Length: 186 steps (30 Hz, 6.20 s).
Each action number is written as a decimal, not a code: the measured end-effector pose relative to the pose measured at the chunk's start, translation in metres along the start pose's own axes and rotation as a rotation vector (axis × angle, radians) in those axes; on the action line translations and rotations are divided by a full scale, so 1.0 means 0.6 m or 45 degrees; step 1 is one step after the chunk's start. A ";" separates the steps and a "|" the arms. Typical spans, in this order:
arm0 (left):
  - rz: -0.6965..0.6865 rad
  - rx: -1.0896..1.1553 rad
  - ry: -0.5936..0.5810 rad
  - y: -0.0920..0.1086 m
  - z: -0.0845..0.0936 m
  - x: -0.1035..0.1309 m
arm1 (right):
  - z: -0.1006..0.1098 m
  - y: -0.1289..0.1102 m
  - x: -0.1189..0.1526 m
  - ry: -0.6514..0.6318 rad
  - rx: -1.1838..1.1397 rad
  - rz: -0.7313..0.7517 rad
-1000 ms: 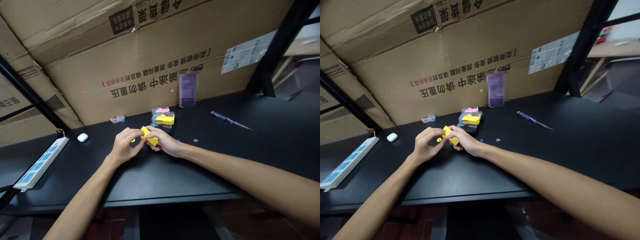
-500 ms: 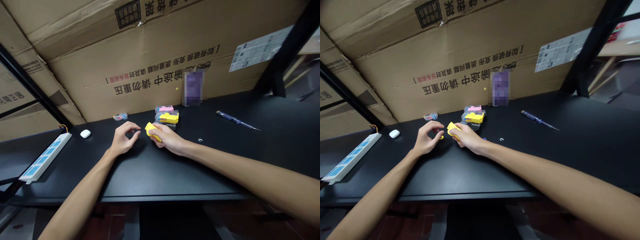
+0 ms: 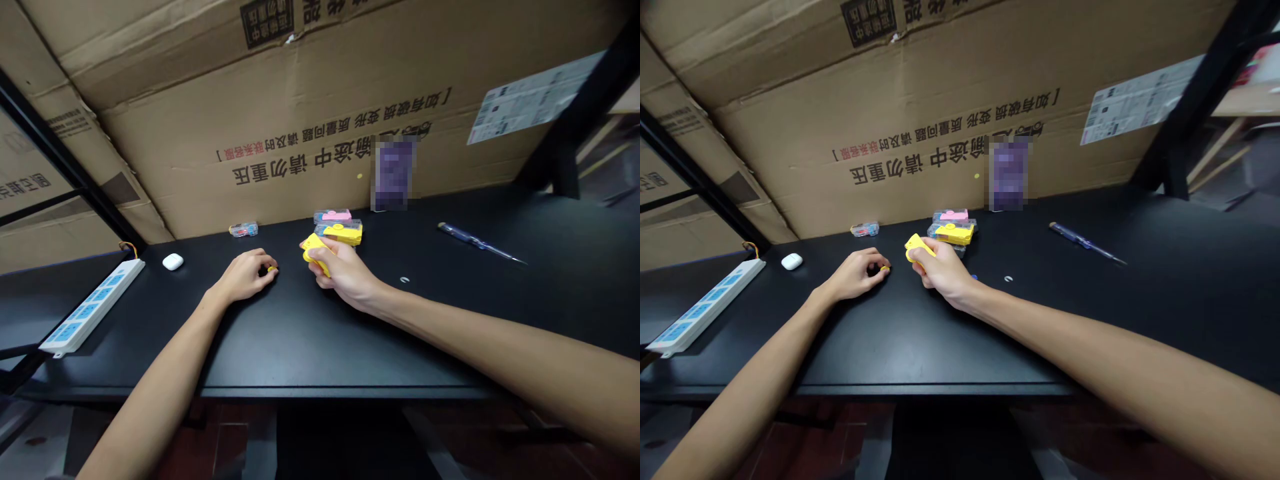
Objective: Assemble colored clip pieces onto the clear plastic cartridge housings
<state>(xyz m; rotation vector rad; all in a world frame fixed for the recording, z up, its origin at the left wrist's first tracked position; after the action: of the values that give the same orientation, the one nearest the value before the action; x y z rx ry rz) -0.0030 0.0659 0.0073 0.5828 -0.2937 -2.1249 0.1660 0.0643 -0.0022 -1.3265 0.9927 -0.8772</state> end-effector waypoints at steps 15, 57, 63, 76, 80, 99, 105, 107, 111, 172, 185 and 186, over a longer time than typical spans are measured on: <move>0.094 0.678 0.457 0.043 -0.017 -0.006 | -0.005 0.018 -0.002 -0.128 -0.050 -0.031; -0.074 0.900 0.353 0.079 -0.017 0.001 | -0.002 0.004 -0.007 -0.074 0.142 0.162; -0.081 0.953 0.428 0.074 -0.022 0.002 | -0.002 0.004 -0.003 -0.090 0.198 0.158; 0.114 0.558 0.357 -0.044 0.001 -0.033 | -0.005 0.019 -0.006 -0.068 0.488 0.299; 0.320 -0.014 0.358 -0.135 0.038 -0.050 | -0.014 0.011 -0.004 -0.268 0.627 0.304; -0.017 0.207 0.113 0.010 -0.023 -0.019 | -0.008 0.003 0.001 -0.169 0.521 0.259; 0.201 0.963 0.609 -0.034 0.006 -0.021 | -0.001 0.019 -0.007 -0.119 0.366 0.081; 0.240 1.178 0.717 -0.033 0.013 -0.019 | -0.004 0.013 -0.002 -0.116 0.427 0.114; 0.216 1.384 0.605 0.001 0.002 -0.021 | -0.011 0.000 0.010 -0.131 0.559 0.238; 0.266 1.550 1.230 0.068 -0.027 -0.004 | -0.052 -0.001 0.037 0.066 0.335 0.479; 0.042 1.482 1.110 0.089 -0.014 0.002 | -0.065 -0.006 0.046 -0.083 0.462 0.419; 0.027 1.458 1.115 0.089 -0.012 0.004 | -0.067 -0.007 0.046 -0.101 0.484 0.422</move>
<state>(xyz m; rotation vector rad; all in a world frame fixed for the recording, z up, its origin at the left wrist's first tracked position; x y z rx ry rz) 0.0370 0.0331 0.0224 2.0293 -0.9797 -1.3046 0.1383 0.0240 0.0002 -0.8396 0.8983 -0.7098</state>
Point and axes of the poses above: each hand's wrist, its own x-axis away from the middle knuckle, its own z-axis out of the back of the hand, y = z × x, the point moved 6 cm from there along -x, towards the middle knuckle, and after that the axes turned 13 degrees about x, right-handed, at the moved point
